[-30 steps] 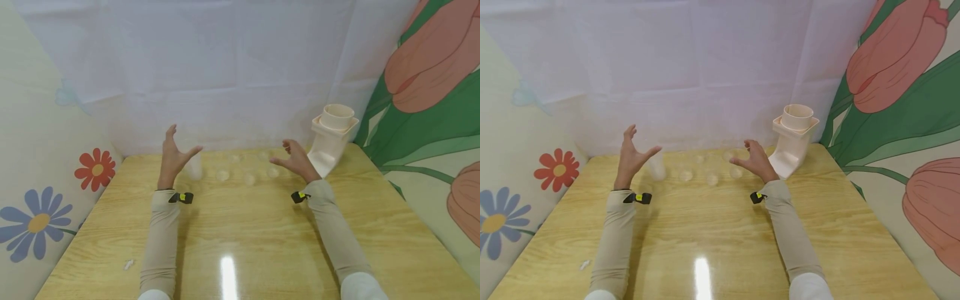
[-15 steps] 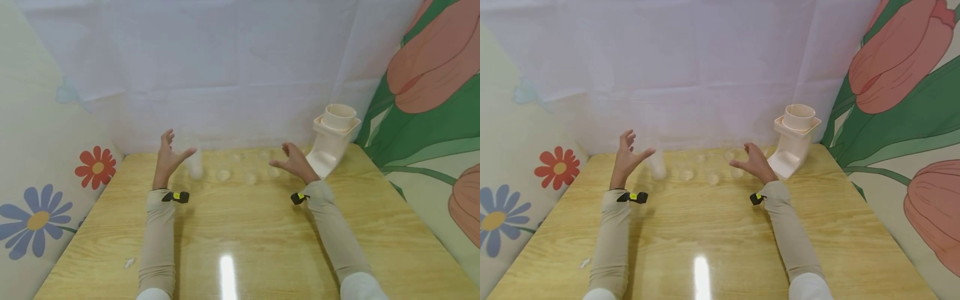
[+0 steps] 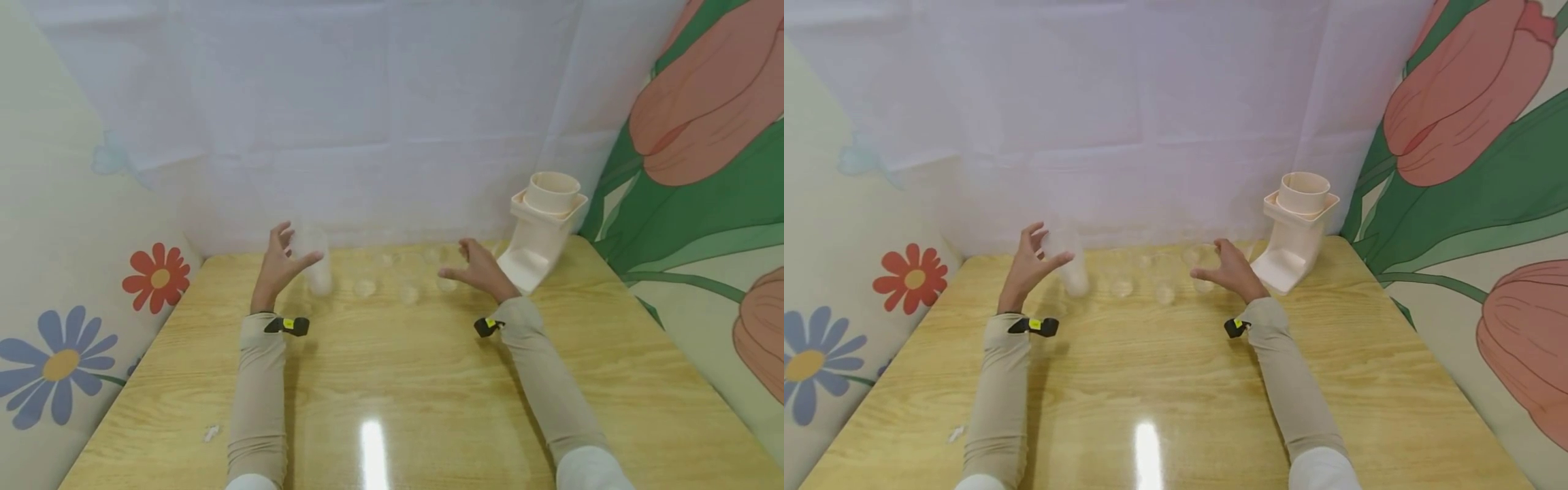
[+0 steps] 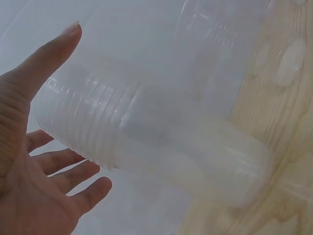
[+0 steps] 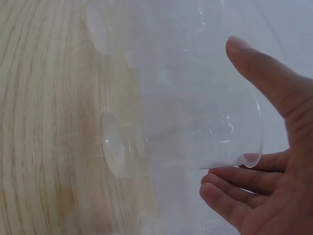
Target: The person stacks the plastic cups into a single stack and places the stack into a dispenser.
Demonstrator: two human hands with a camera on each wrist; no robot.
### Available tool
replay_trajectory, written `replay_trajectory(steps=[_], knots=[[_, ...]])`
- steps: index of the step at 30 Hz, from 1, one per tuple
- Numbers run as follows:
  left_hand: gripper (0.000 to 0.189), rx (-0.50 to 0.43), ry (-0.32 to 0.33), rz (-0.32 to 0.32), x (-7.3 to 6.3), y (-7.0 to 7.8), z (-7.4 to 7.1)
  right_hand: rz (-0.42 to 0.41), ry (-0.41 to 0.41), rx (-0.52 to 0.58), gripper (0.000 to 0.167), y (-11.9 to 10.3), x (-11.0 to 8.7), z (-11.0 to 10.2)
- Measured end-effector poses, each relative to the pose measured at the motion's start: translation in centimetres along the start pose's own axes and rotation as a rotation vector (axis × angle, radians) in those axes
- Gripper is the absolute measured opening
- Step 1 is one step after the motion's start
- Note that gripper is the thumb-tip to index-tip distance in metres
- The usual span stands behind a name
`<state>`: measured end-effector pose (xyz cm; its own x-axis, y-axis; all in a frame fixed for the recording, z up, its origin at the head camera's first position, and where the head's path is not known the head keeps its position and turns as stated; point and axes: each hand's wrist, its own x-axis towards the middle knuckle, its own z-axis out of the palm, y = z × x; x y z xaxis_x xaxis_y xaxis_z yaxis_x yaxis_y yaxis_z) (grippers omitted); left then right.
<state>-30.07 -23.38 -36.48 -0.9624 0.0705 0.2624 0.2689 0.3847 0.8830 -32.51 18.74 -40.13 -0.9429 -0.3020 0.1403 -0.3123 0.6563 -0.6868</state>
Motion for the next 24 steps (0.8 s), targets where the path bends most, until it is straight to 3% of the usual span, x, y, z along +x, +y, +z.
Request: replay_trajectory(steps=[5,17,24], knots=[[0.106,-0.011,0.0,-0.024,1.1,-2.6,0.0,0.019,-0.032,0.015,0.105,0.1,0.0,0.1],[0.098,0.079,-0.006,-0.032,1.1,-3.2,0.3,0.03,-0.008,0.066,0.103,0.5,0.4,0.7],[0.095,0.128,0.002,0.033,1.6,-2.8,0.9,0.015,0.045,0.078,0.096,0.7,0.8,1.3]])
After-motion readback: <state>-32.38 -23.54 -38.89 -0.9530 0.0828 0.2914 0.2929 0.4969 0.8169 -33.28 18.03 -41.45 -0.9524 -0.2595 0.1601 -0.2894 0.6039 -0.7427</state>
